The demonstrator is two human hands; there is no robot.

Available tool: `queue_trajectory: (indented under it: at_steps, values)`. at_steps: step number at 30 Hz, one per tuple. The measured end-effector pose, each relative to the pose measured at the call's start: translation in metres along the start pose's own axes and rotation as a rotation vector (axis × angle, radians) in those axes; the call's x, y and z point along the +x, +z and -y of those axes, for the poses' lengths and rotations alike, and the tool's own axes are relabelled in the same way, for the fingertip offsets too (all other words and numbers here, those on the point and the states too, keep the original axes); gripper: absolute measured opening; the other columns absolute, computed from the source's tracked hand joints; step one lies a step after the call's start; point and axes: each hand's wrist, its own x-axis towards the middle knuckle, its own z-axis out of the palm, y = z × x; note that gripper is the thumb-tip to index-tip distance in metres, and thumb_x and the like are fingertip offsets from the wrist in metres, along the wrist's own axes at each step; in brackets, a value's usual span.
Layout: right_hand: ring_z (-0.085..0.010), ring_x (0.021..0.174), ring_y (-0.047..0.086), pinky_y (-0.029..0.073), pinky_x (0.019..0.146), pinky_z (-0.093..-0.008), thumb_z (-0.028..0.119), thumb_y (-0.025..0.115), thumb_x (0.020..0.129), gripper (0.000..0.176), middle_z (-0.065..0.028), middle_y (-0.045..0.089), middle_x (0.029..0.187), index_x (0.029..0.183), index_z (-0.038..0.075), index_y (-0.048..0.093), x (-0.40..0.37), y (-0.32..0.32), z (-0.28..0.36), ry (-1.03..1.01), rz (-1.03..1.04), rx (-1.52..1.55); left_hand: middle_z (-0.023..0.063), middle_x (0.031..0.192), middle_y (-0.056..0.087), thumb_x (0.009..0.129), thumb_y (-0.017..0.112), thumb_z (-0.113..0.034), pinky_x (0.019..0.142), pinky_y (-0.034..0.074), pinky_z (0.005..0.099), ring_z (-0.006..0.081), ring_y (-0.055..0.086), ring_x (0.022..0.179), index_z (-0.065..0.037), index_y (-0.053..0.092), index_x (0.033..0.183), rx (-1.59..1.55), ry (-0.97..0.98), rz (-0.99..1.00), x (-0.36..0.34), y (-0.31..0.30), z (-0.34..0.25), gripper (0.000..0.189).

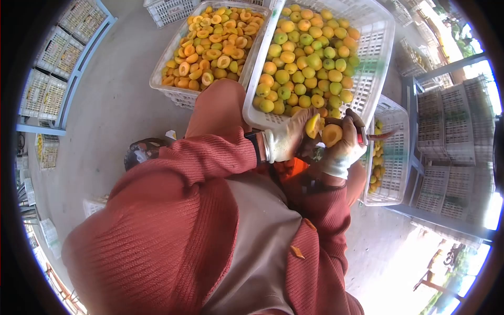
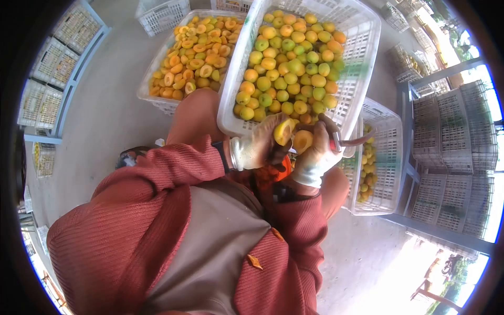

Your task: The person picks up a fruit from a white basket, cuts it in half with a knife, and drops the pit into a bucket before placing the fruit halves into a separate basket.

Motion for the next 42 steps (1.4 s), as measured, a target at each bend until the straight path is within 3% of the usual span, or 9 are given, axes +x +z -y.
queue_trajectory:
  at_steps: [7, 15, 16, 19, 24, 27, 31, 33, 42]
  values:
    - [-0.0206, 0.070, 0.066, 0.053, 0.074, -0.0297, 0.009, 0.062, 0.090, 0.022, -0.0160, 0.071, 0.078, 0.103, -0.009, 0.066, -0.017, -0.012, 0.007, 0.095, 0.004, 0.026, 0.0062, 0.092, 0.062, 0.098, 0.049, -0.057, 0.080, 0.054, 0.0414, 0.0225, 0.063, 0.087, -0.016, 0.060, 0.102, -0.090, -0.011, 0.045, 0.013, -0.031, -0.008, 0.043]
    - [-0.0226, 0.082, 0.068, 0.053, 0.079, -0.0316, -0.002, 0.066, 0.082, 0.021, -0.0113, 0.071, 0.090, 0.102, 0.001, 0.072, -0.040, 0.005, -0.017, -0.671, 0.369, -0.709, 0.0027, 0.106, 0.061, 0.095, 0.061, -0.019, 0.092, 0.051, 0.0321, 0.0162, 0.062, 0.101, -0.011, 0.059, 0.110, 0.099, 0.196, 0.179, 0.011, -0.050, 0.016, 0.018]
    - [-0.0206, 0.086, 0.068, 0.053, 0.079, -0.0318, -0.001, 0.064, 0.085, 0.018, -0.0100, 0.072, 0.092, 0.102, 0.000, 0.072, -0.042, 0.003, -0.017, -0.560, 0.367, -0.639, 0.0047, 0.106, 0.062, 0.091, 0.062, -0.012, 0.088, 0.053, 0.0305, 0.0178, 0.063, 0.099, -0.008, 0.058, 0.107, -0.075, 0.050, -0.133, -0.004, -0.034, 0.007, 0.016]
    - [-0.0211, 0.077, 0.069, 0.055, 0.073, -0.0306, 0.010, 0.063, 0.091, 0.023, -0.0150, 0.072, 0.088, 0.109, -0.005, 0.068, -0.038, 0.005, -0.001, -0.131, 0.199, -0.285, 0.0073, 0.105, 0.062, 0.092, 0.058, -0.012, 0.082, 0.055, 0.0315, 0.0201, 0.065, 0.095, -0.005, 0.059, 0.104, -0.084, 0.160, 0.147, 0.013, -0.061, 0.028, 0.013]
    - [-0.0157, 0.054, 0.057, 0.045, 0.049, -0.0258, 0.021, 0.062, 0.092, 0.025, -0.0138, 0.067, 0.071, 0.101, -0.002, 0.065, -0.006, 0.002, 0.011, -0.052, -0.062, 0.046, 0.0082, 0.087, 0.062, 0.098, 0.051, -0.022, 0.067, 0.054, 0.0314, 0.0189, 0.064, 0.075, -0.004, 0.059, 0.101, 0.109, 0.083, 0.122, 0.001, -0.040, 0.020, 0.020]
    - [-0.0147, 0.052, 0.053, 0.042, 0.048, -0.0248, 0.021, 0.064, 0.092, 0.020, -0.0124, 0.066, 0.070, 0.097, 0.002, 0.065, 0.005, 0.007, 0.010, 0.068, -0.172, 0.238, 0.0083, 0.102, 0.065, 0.094, 0.057, -0.023, 0.085, 0.052, 0.0325, 0.0206, 0.064, 0.091, -0.008, 0.062, 0.120, 0.115, -0.120, 0.099, -0.015, -0.029, 0.006, 0.030]
    - [-0.0167, 0.056, 0.057, 0.047, 0.053, -0.0270, 0.022, 0.059, 0.096, 0.027, -0.0135, 0.066, 0.075, 0.108, -0.002, 0.063, 0.001, 0.008, 0.003, 0.113, -0.097, 0.288, 0.0077, 0.098, 0.062, 0.096, 0.060, -0.024, 0.074, 0.055, 0.0332, 0.0175, 0.064, 0.078, -0.006, 0.056, 0.125, 0.530, 0.371, 0.272, -0.001, -0.053, 0.020, 0.034]
    - [-0.0170, 0.056, 0.057, 0.047, 0.053, -0.0270, 0.023, 0.058, 0.097, 0.031, -0.0136, 0.066, 0.075, 0.110, -0.004, 0.062, -0.001, 0.009, 0.006, 0.092, -0.081, 0.307, 0.0047, 0.085, 0.059, 0.100, 0.058, -0.036, 0.067, 0.055, 0.0339, 0.0196, 0.063, 0.070, -0.008, 0.056, 0.105, -0.039, -0.051, 0.194, -0.003, -0.047, 0.012, 0.029]
    - [-0.0180, 0.055, 0.057, 0.048, 0.051, -0.0286, 0.022, 0.056, 0.098, 0.033, -0.0162, 0.065, 0.072, 0.113, -0.008, 0.058, -0.005, 0.011, 0.015, 0.002, -0.044, 0.387, 0.0087, 0.087, 0.063, 0.099, 0.049, -0.061, 0.068, 0.056, 0.0336, 0.0205, 0.066, 0.073, -0.007, 0.058, 0.107, 0.203, 0.030, 0.162, -0.007, -0.033, 0.014, 0.055]
